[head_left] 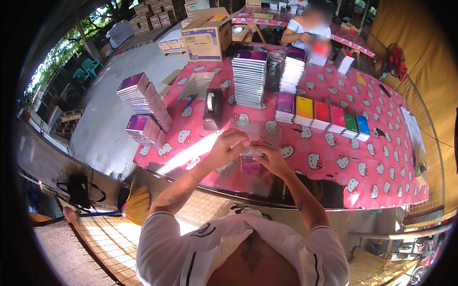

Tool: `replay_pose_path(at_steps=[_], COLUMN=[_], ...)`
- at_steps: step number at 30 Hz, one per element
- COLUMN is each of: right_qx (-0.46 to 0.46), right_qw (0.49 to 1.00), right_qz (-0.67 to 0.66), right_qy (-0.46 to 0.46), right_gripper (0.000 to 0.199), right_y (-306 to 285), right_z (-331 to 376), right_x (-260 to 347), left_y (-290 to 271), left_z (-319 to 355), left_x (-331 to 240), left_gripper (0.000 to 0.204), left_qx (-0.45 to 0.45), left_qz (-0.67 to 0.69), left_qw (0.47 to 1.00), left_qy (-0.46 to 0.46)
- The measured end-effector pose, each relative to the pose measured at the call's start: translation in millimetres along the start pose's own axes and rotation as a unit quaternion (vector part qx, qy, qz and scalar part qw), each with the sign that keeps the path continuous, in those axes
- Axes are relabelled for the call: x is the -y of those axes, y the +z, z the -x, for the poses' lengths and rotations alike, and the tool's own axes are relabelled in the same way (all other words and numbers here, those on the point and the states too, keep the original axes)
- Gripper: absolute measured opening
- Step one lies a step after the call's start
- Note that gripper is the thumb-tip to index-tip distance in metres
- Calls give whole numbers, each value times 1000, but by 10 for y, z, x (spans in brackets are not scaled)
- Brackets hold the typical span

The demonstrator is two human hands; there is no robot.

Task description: The person picks up colored notebooks from a table, inserts them into plastic sleeves, and seals the sleeves using a tape dispenser before stacking the finished products.

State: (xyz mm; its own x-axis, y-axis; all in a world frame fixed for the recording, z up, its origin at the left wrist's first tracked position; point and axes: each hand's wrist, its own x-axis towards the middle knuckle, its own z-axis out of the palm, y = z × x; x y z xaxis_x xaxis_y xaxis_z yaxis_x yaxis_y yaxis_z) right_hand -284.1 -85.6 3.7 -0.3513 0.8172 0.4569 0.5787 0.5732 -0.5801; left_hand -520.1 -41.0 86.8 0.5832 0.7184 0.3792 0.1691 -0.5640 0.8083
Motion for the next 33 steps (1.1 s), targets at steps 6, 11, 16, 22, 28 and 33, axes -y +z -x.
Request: replay_pose_path(at_steps=[6,11,16,22,28,33], right_qx=[-67,-71,-97,-120,-125,-164], right_qw=[997,996,989,987,897,876], right_qz=[35,44,-44,44,-319,-341], right_qy=[-6,-6,97,99,278,297], right_gripper=[26,26,39,45,38,34], right_y=[-3,-77,2,35,173,292], right_z=[9,-72,-165,-244,-71,-81], right_x=[260,245,298,316,-138,-104], left_y=[117,122,117,259,229,-125], left_z=[166,-40,-253,-362,-483,-373], left_x=[338,360,401,313,692,1642], left_gripper=[41,26,16,24,37,46], left_qx=[56,77,79,88,120,-190], left_qz=[-311,-190,-155,-320,-30,-128], left_qw=[932,975,985,941,969,967], left_qy=[179,89,-13,-63,-214,-116])
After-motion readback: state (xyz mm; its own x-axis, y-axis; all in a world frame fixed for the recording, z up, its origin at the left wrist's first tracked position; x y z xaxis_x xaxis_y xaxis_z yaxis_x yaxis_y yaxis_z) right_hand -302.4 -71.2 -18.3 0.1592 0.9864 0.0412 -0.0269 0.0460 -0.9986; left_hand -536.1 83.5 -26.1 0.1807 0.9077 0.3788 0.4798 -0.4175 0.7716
